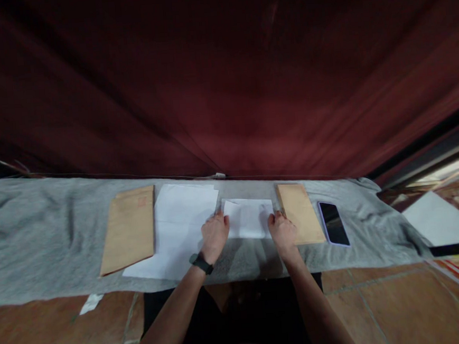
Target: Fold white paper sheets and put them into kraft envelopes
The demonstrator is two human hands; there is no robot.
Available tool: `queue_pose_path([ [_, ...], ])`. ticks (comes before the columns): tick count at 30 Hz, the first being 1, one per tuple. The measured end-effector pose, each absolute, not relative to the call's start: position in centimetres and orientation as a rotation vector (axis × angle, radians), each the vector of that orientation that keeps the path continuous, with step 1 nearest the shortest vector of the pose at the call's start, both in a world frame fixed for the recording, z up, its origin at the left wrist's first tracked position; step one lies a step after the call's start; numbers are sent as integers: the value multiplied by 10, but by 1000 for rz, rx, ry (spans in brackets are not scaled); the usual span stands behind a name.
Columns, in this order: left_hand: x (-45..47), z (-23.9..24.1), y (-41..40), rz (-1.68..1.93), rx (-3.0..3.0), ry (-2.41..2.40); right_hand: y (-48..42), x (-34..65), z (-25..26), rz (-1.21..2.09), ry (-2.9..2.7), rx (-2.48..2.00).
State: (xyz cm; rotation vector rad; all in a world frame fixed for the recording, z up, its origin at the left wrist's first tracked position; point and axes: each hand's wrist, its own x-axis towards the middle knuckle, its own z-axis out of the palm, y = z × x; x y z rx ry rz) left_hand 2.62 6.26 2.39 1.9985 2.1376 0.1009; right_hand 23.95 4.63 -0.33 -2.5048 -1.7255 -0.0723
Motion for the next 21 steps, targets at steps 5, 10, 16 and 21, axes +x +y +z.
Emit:
queue_pose_path([
  [5, 30, 19, 70, 150, 1997, 2154, 56, 238, -3, -86, -1702, -2502],
  [10, 32, 15, 73, 162, 2012, 2138, 64, 238, -1, -56, -1718, -2513],
  [16, 34, 12, 75, 165, 2033, 2116, 68, 239, -4, -39, -1736, -2517],
  [21, 34, 10, 76, 161, 2058, 2086, 62, 237, -7, -153, -1720, -2399],
])
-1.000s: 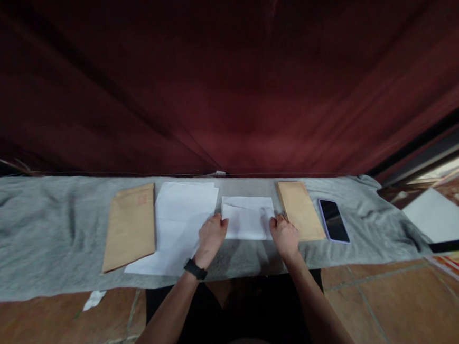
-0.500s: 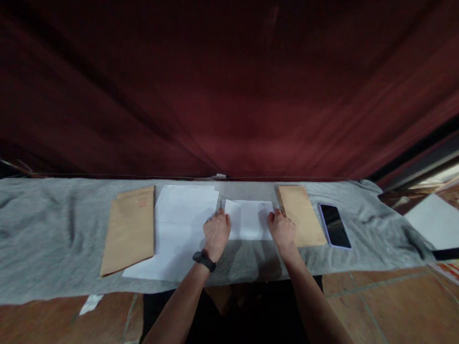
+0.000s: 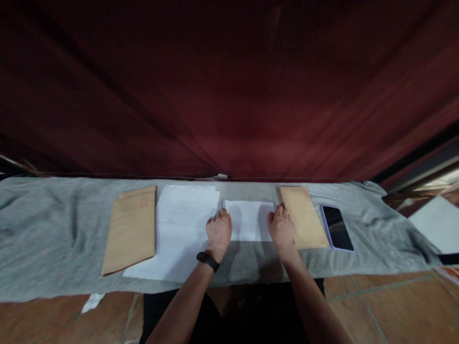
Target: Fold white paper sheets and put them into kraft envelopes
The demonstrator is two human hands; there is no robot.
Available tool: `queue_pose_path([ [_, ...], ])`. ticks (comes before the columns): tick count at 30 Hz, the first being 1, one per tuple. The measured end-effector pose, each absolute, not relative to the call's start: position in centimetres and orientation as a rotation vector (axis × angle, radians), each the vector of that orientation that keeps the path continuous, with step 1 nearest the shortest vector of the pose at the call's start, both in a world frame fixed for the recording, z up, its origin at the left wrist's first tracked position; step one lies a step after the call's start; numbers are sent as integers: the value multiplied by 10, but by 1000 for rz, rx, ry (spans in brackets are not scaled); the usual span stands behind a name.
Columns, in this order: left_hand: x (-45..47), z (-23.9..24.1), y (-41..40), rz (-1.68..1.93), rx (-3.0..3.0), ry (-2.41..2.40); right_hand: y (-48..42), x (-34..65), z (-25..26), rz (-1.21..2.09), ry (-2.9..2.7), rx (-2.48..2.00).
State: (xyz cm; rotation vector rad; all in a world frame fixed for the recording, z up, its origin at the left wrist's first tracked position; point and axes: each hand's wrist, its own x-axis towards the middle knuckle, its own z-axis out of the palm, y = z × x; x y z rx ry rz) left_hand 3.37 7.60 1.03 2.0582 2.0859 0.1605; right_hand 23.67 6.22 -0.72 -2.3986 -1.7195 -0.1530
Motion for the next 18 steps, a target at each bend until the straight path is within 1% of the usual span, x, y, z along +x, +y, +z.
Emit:
queue_pose_path([
  [3, 33, 9, 77, 151, 2058, 2082, 55, 230, -10, -188, -1783, -2187],
  [6, 33, 8, 77, 154, 2077, 2085, 49, 220, -17, -141, -1901, -1898],
  [8, 33, 6, 77, 157, 2098, 2098, 46, 213, -25, -119, -1939, -1788],
  [14, 34, 4, 76, 177, 2141, 2117, 38, 206, -51, -143, -1985, -1784],
  [18, 34, 3, 77, 185, 2123, 2127, 36, 208, -56, -155, -2010, -1829],
])
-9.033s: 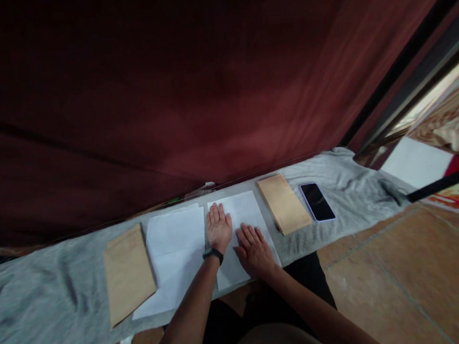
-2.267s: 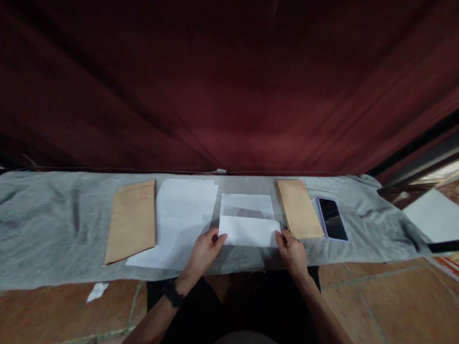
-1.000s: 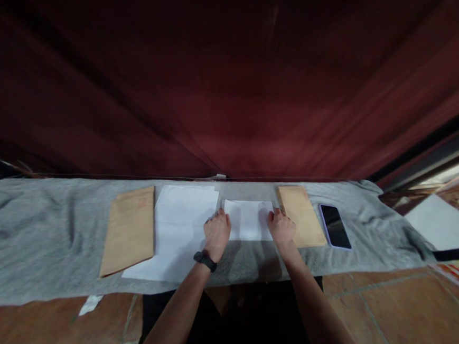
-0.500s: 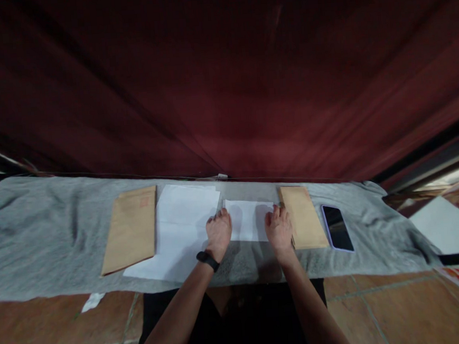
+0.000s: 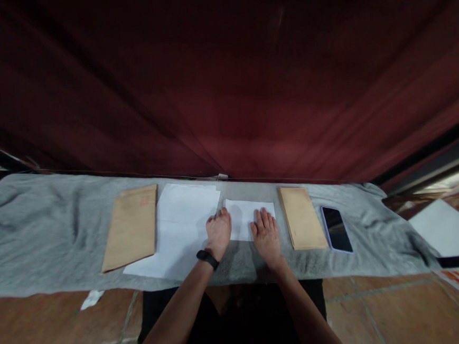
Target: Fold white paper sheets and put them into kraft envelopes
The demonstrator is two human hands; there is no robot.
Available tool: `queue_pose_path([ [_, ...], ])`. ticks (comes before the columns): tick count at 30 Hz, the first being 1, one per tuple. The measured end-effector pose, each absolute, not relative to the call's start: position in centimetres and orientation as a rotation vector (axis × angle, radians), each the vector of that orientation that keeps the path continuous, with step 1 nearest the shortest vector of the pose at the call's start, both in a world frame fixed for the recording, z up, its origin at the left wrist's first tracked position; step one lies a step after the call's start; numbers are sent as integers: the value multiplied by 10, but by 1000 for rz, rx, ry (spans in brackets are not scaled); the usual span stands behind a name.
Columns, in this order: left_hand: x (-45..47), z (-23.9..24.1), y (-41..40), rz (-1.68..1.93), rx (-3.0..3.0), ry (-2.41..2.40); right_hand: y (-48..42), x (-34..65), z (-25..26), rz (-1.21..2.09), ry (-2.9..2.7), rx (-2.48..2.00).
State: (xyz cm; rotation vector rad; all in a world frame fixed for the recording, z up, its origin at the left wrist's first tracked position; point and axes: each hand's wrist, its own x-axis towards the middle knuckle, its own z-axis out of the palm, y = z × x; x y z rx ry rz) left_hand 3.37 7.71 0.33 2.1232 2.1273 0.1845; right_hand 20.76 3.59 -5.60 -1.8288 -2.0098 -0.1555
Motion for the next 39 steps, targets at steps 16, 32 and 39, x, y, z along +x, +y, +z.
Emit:
queue_pose_path([
  [16, 63, -15, 49, 541, 2510, 1823, 34, 205, -54, -122, -2058, -1918],
  [32, 66, -38, 46, 429, 2392, 1954, 34, 209, -54, -162, -2084, -1915],
  [39, 67, -35, 46, 439, 2376, 1950, 35, 224, -58, -201, -1986, -1922],
])
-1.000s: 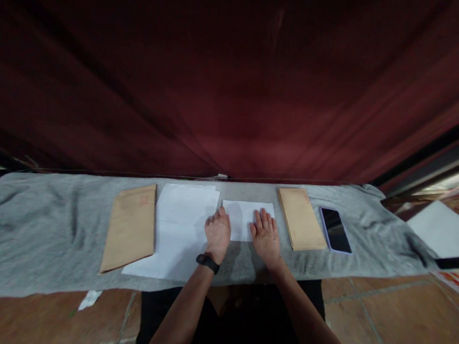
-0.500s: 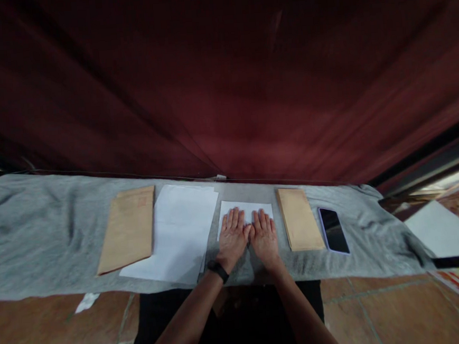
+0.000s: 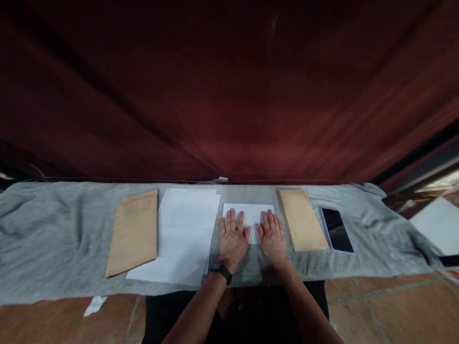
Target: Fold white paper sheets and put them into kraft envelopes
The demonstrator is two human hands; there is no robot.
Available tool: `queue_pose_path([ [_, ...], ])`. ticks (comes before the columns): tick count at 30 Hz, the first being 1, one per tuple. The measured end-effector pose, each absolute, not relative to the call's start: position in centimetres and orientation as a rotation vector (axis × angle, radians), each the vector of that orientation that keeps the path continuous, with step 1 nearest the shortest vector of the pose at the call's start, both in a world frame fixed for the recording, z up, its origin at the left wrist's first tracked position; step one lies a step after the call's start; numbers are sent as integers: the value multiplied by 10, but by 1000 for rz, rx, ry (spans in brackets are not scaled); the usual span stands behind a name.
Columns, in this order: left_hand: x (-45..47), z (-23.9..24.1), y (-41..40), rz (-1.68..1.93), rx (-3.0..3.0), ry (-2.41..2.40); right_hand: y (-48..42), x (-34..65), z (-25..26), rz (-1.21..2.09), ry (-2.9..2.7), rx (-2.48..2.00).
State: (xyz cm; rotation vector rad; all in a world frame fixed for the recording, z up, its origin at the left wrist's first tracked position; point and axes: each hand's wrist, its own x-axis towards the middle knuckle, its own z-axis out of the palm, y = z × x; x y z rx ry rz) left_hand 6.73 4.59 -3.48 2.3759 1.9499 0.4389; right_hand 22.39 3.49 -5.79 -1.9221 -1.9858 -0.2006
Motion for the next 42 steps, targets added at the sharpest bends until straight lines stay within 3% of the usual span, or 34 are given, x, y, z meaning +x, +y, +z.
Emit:
queue_pose_path([
  [13, 66, -34, 47, 346, 2417, 1914, 53, 191, -44, 10, -2194, -1744],
  [34, 75, -38, 50, 473, 2349, 1983, 63, 233, -59, -216, -2014, -1854],
  [42, 104, -44, 72, 517, 2466, 1746, 61, 231, -50, -195, -2041, -1868],
])
